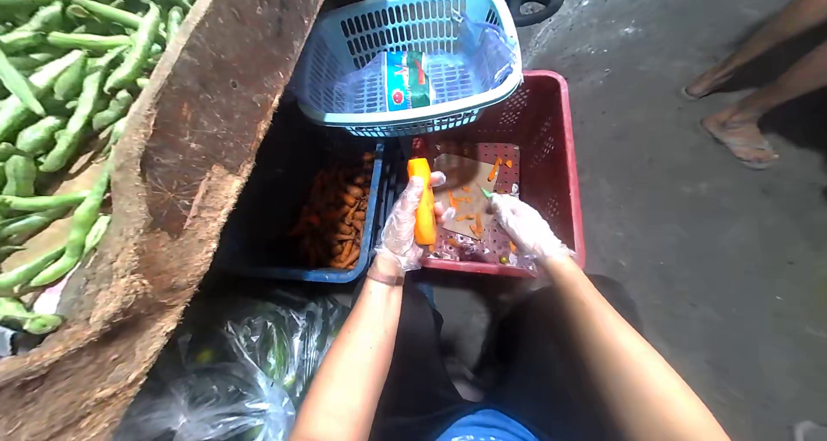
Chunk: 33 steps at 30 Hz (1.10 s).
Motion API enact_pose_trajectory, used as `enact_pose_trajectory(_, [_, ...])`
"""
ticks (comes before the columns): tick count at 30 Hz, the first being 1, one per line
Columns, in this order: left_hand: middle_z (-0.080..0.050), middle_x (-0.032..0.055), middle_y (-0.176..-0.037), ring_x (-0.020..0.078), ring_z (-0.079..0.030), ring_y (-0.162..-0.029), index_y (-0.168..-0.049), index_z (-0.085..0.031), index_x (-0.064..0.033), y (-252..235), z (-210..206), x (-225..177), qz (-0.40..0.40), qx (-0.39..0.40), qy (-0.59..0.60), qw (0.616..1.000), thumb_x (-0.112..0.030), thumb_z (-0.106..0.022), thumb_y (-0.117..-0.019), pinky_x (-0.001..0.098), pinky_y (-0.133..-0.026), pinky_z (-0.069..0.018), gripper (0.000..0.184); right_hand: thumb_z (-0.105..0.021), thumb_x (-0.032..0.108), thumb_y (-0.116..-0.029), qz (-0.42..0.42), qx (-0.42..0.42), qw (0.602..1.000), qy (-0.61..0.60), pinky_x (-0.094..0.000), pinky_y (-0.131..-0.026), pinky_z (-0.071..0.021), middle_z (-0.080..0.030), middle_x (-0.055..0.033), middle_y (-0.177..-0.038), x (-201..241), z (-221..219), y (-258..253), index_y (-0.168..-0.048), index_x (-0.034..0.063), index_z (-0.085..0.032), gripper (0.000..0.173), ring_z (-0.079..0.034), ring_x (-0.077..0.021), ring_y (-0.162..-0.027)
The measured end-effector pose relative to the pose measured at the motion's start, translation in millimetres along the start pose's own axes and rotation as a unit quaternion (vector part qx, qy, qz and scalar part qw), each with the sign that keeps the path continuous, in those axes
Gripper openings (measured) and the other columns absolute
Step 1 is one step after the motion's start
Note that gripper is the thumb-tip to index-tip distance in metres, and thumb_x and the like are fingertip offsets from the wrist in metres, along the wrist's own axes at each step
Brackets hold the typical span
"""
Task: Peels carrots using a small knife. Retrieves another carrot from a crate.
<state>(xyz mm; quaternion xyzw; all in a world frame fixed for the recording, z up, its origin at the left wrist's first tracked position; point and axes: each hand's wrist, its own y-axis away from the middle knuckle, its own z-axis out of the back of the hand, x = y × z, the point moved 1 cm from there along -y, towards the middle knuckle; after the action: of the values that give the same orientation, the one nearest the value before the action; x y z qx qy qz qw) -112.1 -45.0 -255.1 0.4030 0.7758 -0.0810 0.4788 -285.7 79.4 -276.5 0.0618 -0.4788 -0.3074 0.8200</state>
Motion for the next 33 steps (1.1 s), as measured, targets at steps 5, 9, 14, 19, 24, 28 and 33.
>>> enact_pose_trajectory(5, [-0.065,-0.0018,-0.086,0.0072,-0.065,-0.068,-0.127,-0.059,-0.0176,-7.3,4.8,-1.4,0.022,-0.040,0.066,0.997,-0.051,-0.021,-0.1103,0.0214,-0.060,-0.0568,0.053,-0.035,0.035,-0.1116,0.086,-0.091,0.991,-0.046,-0.0428,-0.070,-0.0522,-0.063,-0.0084,-0.088,13.3,-9.7,28.3,-0.132,0.0082,-0.058,0.040,-0.062,-0.0190,-0.076])
enact_pose_trajectory(9, [-0.061,-0.0032,-0.076,0.0067,-0.061,-0.060,-0.126,-0.058,-0.0227,-6.4,1.9,-0.6,0.050,-0.078,0.089,0.992,-0.056,-0.017,-0.1089,0.0210,-0.053,-0.0536,0.055,-0.040,0.036,-0.1077,0.226,-0.141,0.963,0.034,-0.0466,-0.072,-0.0567,-0.070,-0.0129,-0.087,12.0,-36.7,52.5,-0.119,0.0007,-0.068,0.047,-0.069,-0.0255,-0.079])
enact_pose_trajectory(14, [-0.060,-0.0003,-0.074,0.0088,-0.061,-0.059,-0.100,-0.056,-0.0159,-6.1,-0.8,-1.8,0.089,-0.128,0.099,0.983,-0.061,-0.022,-0.1072,0.0218,-0.051,-0.0523,0.057,-0.044,0.040,-0.1065,0.305,-0.224,0.914,0.148,-0.0432,-0.064,-0.0566,-0.075,-0.0108,-0.088,15.0,-57.4,67.7,-0.105,0.0067,-0.075,0.046,-0.073,-0.0254,-0.077])
enact_pose_trajectory(19, [-0.064,-0.0010,-0.078,0.0093,-0.065,-0.062,-0.115,-0.055,-0.0208,-6.8,5.4,-1.2,0.083,-0.078,0.137,0.984,-0.054,-0.025,-0.1082,0.0225,-0.052,-0.0547,0.046,-0.046,0.038,-0.1064,0.304,-0.220,0.919,0.119,-0.0421,-0.065,-0.0570,-0.075,-0.0115,-0.088,18.5,-57.6,68.1,-0.107,0.0048,-0.075,0.044,-0.072,-0.0246,-0.077])
enact_pose_trajectory(24, [-0.068,0.0034,-0.102,0.0116,-0.068,-0.076,-0.124,-0.056,-0.0171,-7.7,9.4,-1.2,0.072,-0.018,0.200,0.977,-0.048,-0.021,-0.1096,0.0227,-0.063,-0.0575,0.049,-0.043,0.038,-0.1063,0.289,-0.190,0.933,0.100,-0.0443,-0.067,-0.0576,-0.073,-0.0132,-0.085,14.7,-55.5,63.9,-0.108,0.0028,-0.073,0.046,-0.072,-0.0270,-0.077])
enact_pose_trajectory(28, [-0.066,0.0024,-0.099,0.0090,-0.067,-0.073,-0.130,-0.054,-0.0176,-6.6,10.1,-1.2,0.033,0.015,0.160,0.986,-0.044,-0.024,-0.1115,0.0205,-0.061,-0.0566,0.044,-0.044,0.036,-0.1070,0.314,-0.196,0.923,0.105,-0.0408,-0.067,-0.0569,-0.073,-0.0123,-0.086,18.2,-57.9,69.9,-0.106,0.0035,-0.073,0.044,-0.072,-0.0242,-0.077])
enact_pose_trajectory(33, [-0.065,-0.0011,-0.086,0.0067,-0.064,-0.063,-0.122,-0.056,-0.0231,-1.6,4.9,-3.5,0.070,-0.042,0.131,0.988,-0.052,-0.030,-0.1090,0.0188,-0.051,-0.0534,0.041,-0.042,0.036,-0.1073,0.308,-0.214,0.918,0.131,-0.0425,-0.066,-0.0573,-0.075,-0.0126,-0.087,15.9,-66.4,70.1,-0.106,0.0029,-0.074,0.046,-0.073,-0.0255,-0.077])
